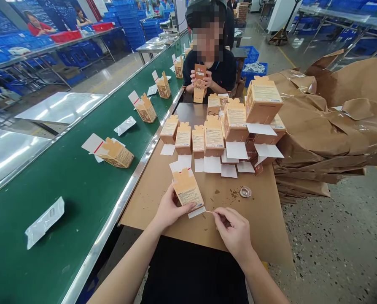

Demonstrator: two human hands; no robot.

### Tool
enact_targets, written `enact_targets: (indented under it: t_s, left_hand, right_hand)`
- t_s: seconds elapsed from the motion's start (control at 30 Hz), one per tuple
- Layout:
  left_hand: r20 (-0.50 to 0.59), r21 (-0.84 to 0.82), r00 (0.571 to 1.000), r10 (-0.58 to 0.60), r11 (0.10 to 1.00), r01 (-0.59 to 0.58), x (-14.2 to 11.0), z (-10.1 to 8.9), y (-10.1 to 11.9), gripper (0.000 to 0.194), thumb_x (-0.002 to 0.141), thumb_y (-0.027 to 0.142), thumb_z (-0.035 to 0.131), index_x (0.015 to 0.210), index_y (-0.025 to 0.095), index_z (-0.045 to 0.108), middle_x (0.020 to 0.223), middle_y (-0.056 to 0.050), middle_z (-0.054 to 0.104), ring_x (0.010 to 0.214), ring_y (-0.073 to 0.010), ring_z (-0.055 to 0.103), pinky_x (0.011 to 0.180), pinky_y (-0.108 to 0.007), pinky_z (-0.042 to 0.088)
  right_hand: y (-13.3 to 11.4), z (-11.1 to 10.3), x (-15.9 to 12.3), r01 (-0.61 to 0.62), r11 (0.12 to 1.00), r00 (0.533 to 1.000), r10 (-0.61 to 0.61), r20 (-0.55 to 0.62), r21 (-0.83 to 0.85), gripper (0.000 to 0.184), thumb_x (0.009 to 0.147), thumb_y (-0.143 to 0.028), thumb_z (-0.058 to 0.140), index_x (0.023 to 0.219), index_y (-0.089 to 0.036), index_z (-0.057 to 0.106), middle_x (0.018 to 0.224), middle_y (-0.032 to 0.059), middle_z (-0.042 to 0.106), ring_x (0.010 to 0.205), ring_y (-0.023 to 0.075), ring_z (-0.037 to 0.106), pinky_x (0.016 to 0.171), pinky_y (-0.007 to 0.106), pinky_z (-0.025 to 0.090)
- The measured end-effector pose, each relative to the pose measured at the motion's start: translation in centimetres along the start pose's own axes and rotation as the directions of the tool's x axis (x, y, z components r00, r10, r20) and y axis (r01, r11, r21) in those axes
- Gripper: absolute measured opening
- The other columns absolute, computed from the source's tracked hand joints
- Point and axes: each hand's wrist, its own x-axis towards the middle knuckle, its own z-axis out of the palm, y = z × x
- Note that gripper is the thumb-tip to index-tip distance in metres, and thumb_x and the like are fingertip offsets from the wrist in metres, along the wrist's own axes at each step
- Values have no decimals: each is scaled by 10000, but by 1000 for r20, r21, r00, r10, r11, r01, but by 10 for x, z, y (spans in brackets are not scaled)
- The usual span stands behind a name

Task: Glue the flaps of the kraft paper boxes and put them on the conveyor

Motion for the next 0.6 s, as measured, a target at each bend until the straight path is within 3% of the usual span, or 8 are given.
enact_targets:
  t_s: [0.1, 0.27, 0.5, 0.6]
  left_hand:
    - [-30, 63, 999, 28, 998, -26, -12, 7, -12, 756, 695, 487, 1091, 1313, 283, 707, 1322, -136, 877, 1279, -426, 857, 1091, -570, 709]
    - [-86, 213, 996, 21, 977, -2, -28, 14, -31, 693, 731, 466, 1055, 1305, 338, 688, 1238, -99, 885, 1123, -421, 870, 899, -519, 686]
    - [-81, 252, 994, 70, 967, -47, -27, 22, -32, 628, 735, 424, 1018, 1252, 339, 671, 1191, -86, 874, 1108, -418, 870, 943, -538, 689]
    - [-95, 289, 989, 112, 954, -80, -26, 10, -29, 622, 735, 403, 1010, 1267, 342, 694, 1223, -107, 874, 1159, -440, 866, 941, -543, 697]
  right_hand:
    - [-2, -23, -10, -33, 999, 999, 33, -25, 3, 225, 1163, -232, 697, 969, -261, 806, 773, -5, 747, 586, 141, 682, 571, 230, 574]
    - [-4, -53, -30, -103, 995, 993, 103, -64, 1, 227, 1160, -258, 727, 953, -268, 819, 747, -14, 738, 553, 134, 671, 533, 218, 559]
    - [-13, -44, -33, -136, 988, 989, 139, -39, 77, 308, 1186, -384, 730, 930, -257, 846, 727, 6, 739, 518, 139, 676, 516, 217, 575]
    - [-10, -41, -34, -145, 986, 989, 147, -18, 79, 362, 1178, -473, 756, 910, -255, 864, 742, 28, 762, 515, 148, 685, 533, 227, 599]
